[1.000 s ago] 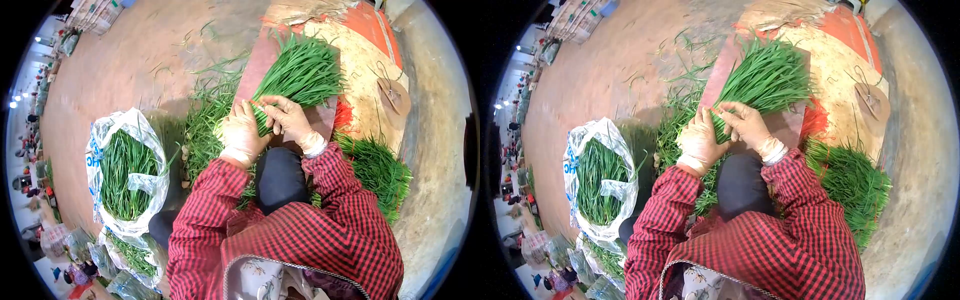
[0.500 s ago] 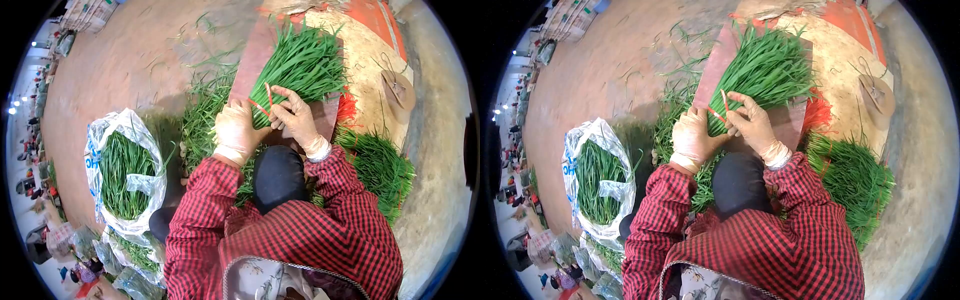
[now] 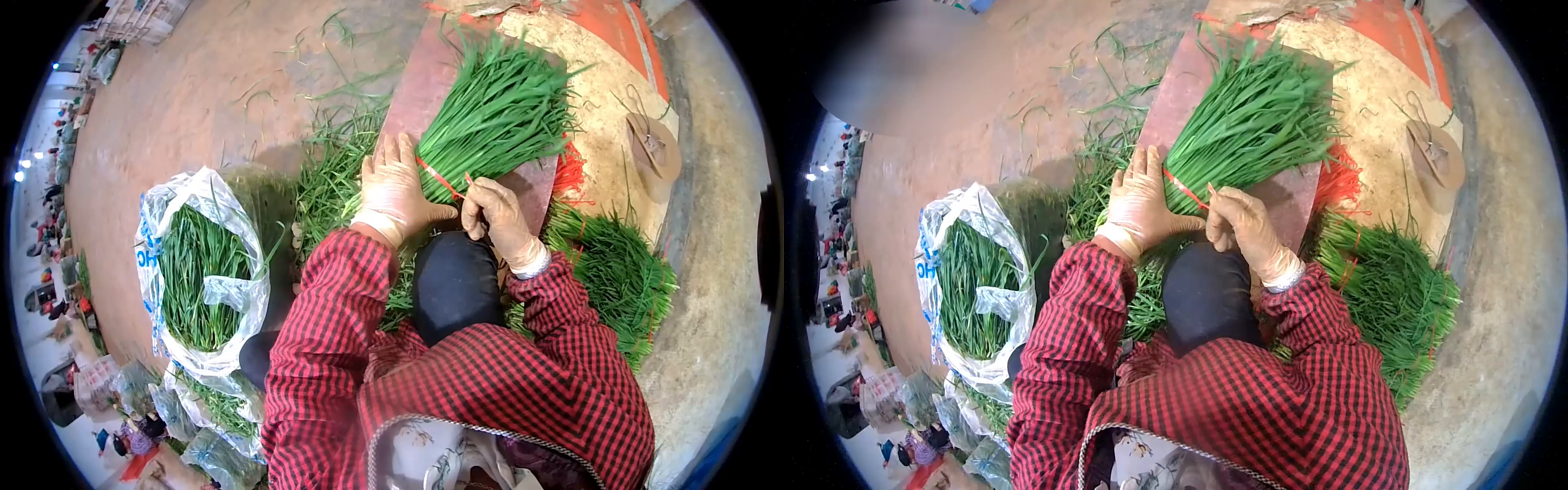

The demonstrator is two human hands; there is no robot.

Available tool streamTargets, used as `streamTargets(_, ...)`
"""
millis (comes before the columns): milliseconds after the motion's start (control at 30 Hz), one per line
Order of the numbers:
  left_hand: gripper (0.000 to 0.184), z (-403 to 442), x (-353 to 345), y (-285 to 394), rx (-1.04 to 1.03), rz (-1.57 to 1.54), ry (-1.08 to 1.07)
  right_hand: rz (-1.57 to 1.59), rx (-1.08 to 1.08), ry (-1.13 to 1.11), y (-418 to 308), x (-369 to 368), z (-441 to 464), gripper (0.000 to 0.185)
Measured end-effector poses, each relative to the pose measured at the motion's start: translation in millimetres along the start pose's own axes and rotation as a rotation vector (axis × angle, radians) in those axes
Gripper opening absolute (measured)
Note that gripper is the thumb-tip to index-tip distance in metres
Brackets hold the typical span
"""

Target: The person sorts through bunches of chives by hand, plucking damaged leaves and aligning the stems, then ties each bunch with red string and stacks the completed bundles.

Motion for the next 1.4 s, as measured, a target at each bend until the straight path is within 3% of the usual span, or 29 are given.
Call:
streamTargets(67, 0.132, -3.8, -26.7, -5.4, 0.134, -0.245, -0.266, 0.101, 0.008, 0.031, 4.1, 7.0, -1.1, 0.031)
streamTargets(200, 0.120, -8.0, -15.2, 5.1, 0.098, -0.089, -0.210, 0.249, 0.059, 0.004, -15.9, -4.1, 10.0, 0.031)
streamTargets(233, 0.095, -8.2, -10.8, 5.3, 0.086, -0.084, -0.084, 0.226, 0.138, -0.012, -29.3, -20.1, 17.0, 0.032)
streamTargets(267, 0.095, -11.1, -17.7, 6.3, 0.076, -0.086, -0.092, 0.056, 0.291, -0.040, -60.5, -42.7, 15.7, 0.033)
streamTargets(333, 0.067, -6.7, -11.5, 12.0, -0.036, -0.212, -0.080, 0.091, 0.129, -0.129, -60.4, -58.6, 20.5, 0.028)
streamTargets(367, 0.048, -9.3, 3.6, 8.1, -0.034, -0.328, 0.028, 0.087, 0.138, -0.135, -72.9, -58.8, 22.2, 0.028)
streamTargets(433, 0.048, -11.7, 23.3, 10.4, -0.025, -0.259, -0.001, -0.081, 0.074, -0.197, -78.9, -58.4, 18.5, 0.016)
streamTargets(467, 0.048, -12.5, 28.2, 10.0, -0.026, -0.191, -0.027, -0.081, 0.197, -0.314, -91.6, -61.4, 19.1, 0.027)
streamTargets(500, 0.045, -16.0, 35.5, 11.7, -0.139, -0.257, 0.108, -0.316, 0.427, -0.265, -121.4, -62.2, 5.7, 0.040)
streamTargets(600, 0.039, -19.4, 55.5, 24.3, -0.227, -0.084, -0.038, -1.208, 0.977, -0.084, -157.2, -70.9, -29.9, 0.082)
streamTargets(633, 0.037, -22.9, 70.2, 37.6, -0.308, 0.013, -0.055, -1.239, 0.807, -0.204, -146.3, -70.3, -31.8, 0.099)
streamTargets(667, 0.036, -30.2, 85.6, 48.8, -0.393, 0.109, -0.066, -1.347, 0.912, -0.206, -131.8, -71.3, -43.3, 0.102)
streamTargets(700, 0.047, -36.3, 107.6, 62.2, -0.481, 0.142, -0.013, -1.412, 0.842, -0.224, -129.5, -69.8, -49.8, 0.107)
streamTargets(733, 0.058, -47.4, 128.2, 74.3, -0.560, 0.177, 0.041, -1.403, 0.832, -0.174, -130.2, -65.3, -61.3, 0.110)
streamTargets(767, 0.068, -61.2, 141.5, 83.0, -0.655, 0.210, 0.053, -1.315, 0.979, -0.024, -132.3, -59.9, -75.1, 0.115)
streamTargets(800, 0.078, -73.5, 149.5, 89.7, -0.736, 0.251, 0.066, -1.316, 0.782, -0.110, -132.5, -57.6, -81.0, 0.120)
streamTargets(867, 0.083, -92.3, 155.0, 97.8, -0.779, 0.267, 0.021, -0.911, 1.017, -0.006, -117.6, -52.2, -105.0, 0.120)
streamTargets(900, 0.088, -94.2, 149.5, 103.2, -0.766, 0.303, -0.035, -0.911, 1.015, 0.032, -118.4, -46.9, -113.9, 0.120)
streamTargets(967, 0.086, -98.9, 154.6, 114.3, -0.819, 0.318, 0.020, -0.918, 0.656, 0.008, -101.3, -39.8, -108.1, 0.117)
streamTargets(1067, 0.084, -112.1, 160.4, 129.7, -0.868, 0.338, 0.066, -0.839, 0.653, 0.143, -97.0, -20.9, -124.6, 0.113)
streamTargets(1100, 0.083, -115.3, 170.3, 135.3, -0.844, 0.307, 0.150, -0.760, 0.449, 0.115, -90.7, -7.9, -127.3, 0.106)
streamTargets(1200, 0.079, -134.2, 176.1, 166.7, -0.797, 0.247, 0.268, -0.453, 0.400, 0.225, -22.2, 61.4, -125.8, 0.101)
streamTargets(1300, 0.072, -133.4, 181.2, 166.0, -0.765, 0.087, 0.317, -0.244, 0.271, 0.536, 2.4, 133.1, -159.6, 0.095)
streamTargets(1333, 0.072, -133.1, 171.5, 165.7, -0.784, 0.088, 0.309, -0.020, 0.244, 0.467, -3.8, 142.6, -177.0, 0.086)
streamTargets(1400, 0.069, -125.4, 146.7, 158.6, -0.753, -0.174, 0.131, 0.080, 0.316, 0.577, -2.9, 176.9, -196.9, 0.075)
Point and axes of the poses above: each hand's wrist, its own z-axis towards the middle knuckle, its own x-axis out of the back of the hand, y = z × x, the point moved 10 cm from there along z, towards the middle knuckle, and after that the axes turned 8 degrees about y, right-handed, at the moved point
